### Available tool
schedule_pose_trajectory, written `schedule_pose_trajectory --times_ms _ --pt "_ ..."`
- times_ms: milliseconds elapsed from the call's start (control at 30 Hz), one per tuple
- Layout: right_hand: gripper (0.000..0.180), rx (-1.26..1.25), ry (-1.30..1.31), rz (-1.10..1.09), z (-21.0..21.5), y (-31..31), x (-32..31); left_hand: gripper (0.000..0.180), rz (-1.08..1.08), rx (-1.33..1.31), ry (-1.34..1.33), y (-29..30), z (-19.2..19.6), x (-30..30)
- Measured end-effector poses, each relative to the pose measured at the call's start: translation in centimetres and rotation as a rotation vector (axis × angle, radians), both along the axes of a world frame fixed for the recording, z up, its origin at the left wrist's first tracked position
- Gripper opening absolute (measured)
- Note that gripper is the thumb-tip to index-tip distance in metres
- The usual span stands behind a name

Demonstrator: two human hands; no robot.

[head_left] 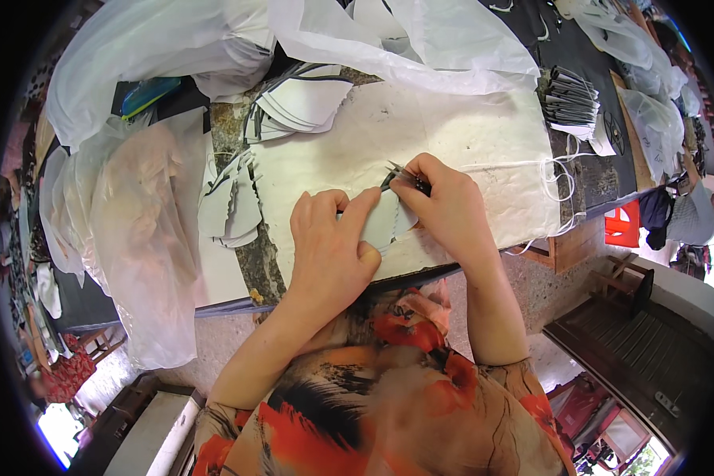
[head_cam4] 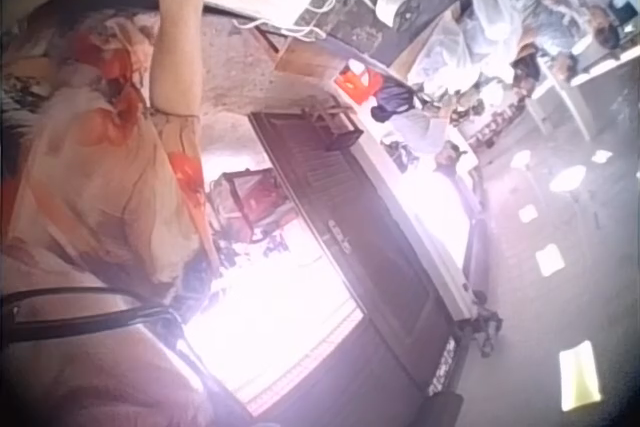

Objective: Trimming excess material and loose threads from shoe upper components using snips.

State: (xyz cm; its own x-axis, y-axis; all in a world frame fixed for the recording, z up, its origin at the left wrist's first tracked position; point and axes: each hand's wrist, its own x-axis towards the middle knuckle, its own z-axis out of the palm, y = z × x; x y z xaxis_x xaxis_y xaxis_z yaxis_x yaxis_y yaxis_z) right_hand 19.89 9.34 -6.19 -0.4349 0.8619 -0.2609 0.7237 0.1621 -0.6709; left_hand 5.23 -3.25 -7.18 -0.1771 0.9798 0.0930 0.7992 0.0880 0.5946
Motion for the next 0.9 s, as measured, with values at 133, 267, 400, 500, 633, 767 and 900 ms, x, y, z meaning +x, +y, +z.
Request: schedule_pose_trajectory --times_ms 133,267,400,500,633,767,900 --pt "0.021 -0.293 0.273 -0.045 0.5 0.3 1.1 0.071 -0.005 0.032 0.0 -0.4 -0.3 0.0" --pt "0.019 -0.315 0.269 0.023 0.4 0.3 1.3 0.082 -0.032 0.026 -0.06 -0.3 -0.3 0.0" --pt "0.017 -0.297 0.322 0.024 0.1 0.1 1.4 0.085 -0.053 0.006 -0.143 -0.3 0.2 -0.1" --pt "0.015 -0.372 0.368 0.033 0.5 -0.2 1.4 0.084 -0.021 -0.032 -0.223 -0.9 0.8 -0.4" --pt "0.012 -0.253 0.438 0.151 1.0 -0.9 1.6 0.077 0.013 -0.122 -0.331 -1.2 1.8 -1.3" --pt "0.015 -0.057 0.596 0.319 0.5 -0.7 2.1 0.063 -0.065 -0.099 -0.2 -1.1 1.7 -2.2" --pt "0.015 -0.276 0.643 0.264 0.0 -1.1 3.0 0.046 -0.06 -0.165 -0.261 -1.3 2.7 -2.7"
